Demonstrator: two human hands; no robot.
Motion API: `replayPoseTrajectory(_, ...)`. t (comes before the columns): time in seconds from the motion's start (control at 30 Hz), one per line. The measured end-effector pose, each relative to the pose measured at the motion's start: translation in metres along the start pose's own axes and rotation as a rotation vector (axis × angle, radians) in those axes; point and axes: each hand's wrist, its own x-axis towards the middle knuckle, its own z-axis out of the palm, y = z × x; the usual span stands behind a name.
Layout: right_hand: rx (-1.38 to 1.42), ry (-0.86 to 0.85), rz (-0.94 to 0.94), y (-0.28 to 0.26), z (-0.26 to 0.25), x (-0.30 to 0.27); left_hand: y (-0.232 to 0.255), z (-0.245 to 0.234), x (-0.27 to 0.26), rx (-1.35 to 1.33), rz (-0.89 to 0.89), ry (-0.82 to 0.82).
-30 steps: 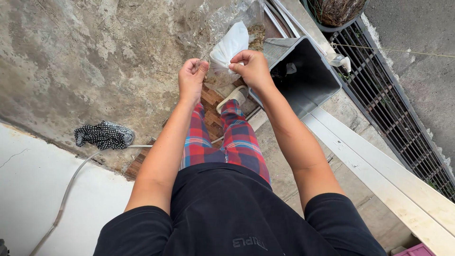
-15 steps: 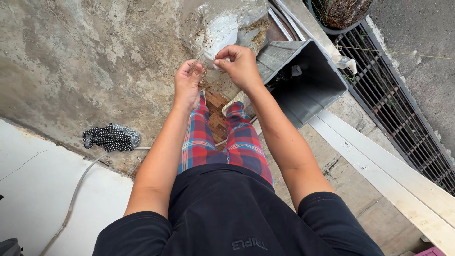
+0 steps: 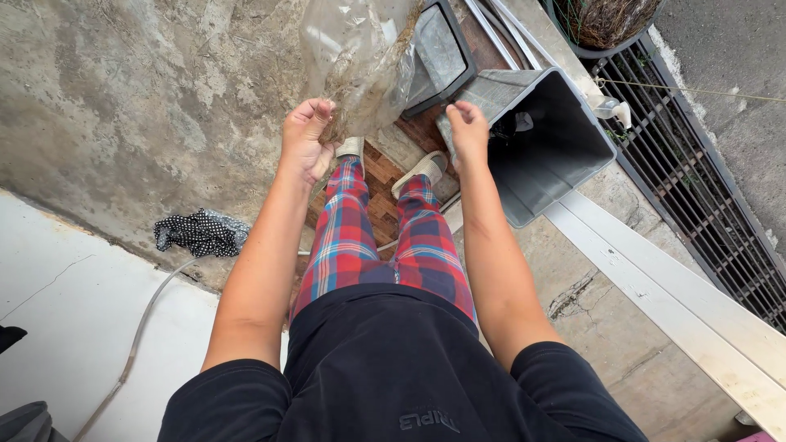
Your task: Sort trash and recycle plastic bottles and plastic bags into the trash can.
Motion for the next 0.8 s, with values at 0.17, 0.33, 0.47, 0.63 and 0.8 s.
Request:
replayPoseTrajectory(0.17,0.186,-0.09,0.414,0.045,0.041,0.022,0.0,-0.008,0.0,-0.014,0.026,-0.131)
replayPoseTrajectory(0.33,0.217,-0.06,0.393,0.018,0.067,0.052,0.01,-0.009,-0.017,0.023,0.014,-0.167)
replayPoseTrajectory(0.47,0.244,-0.057,0.441,-0.005,0.076,0.056,0.004,-0.038,-0.023,0.106,0.025,-0.158)
replayPoseTrajectory(0.63,0.354,-0.009,0.557,0.032,0.091,0.065,0.01,-0.028,-0.032,0.079,-0.06,-0.169)
replayPoseTrajectory(0.8,0.601,0.014,0.702,0.023,0.101,0.052,0.004,-0.021,-0.031,0.079,-0.085,-0.185)
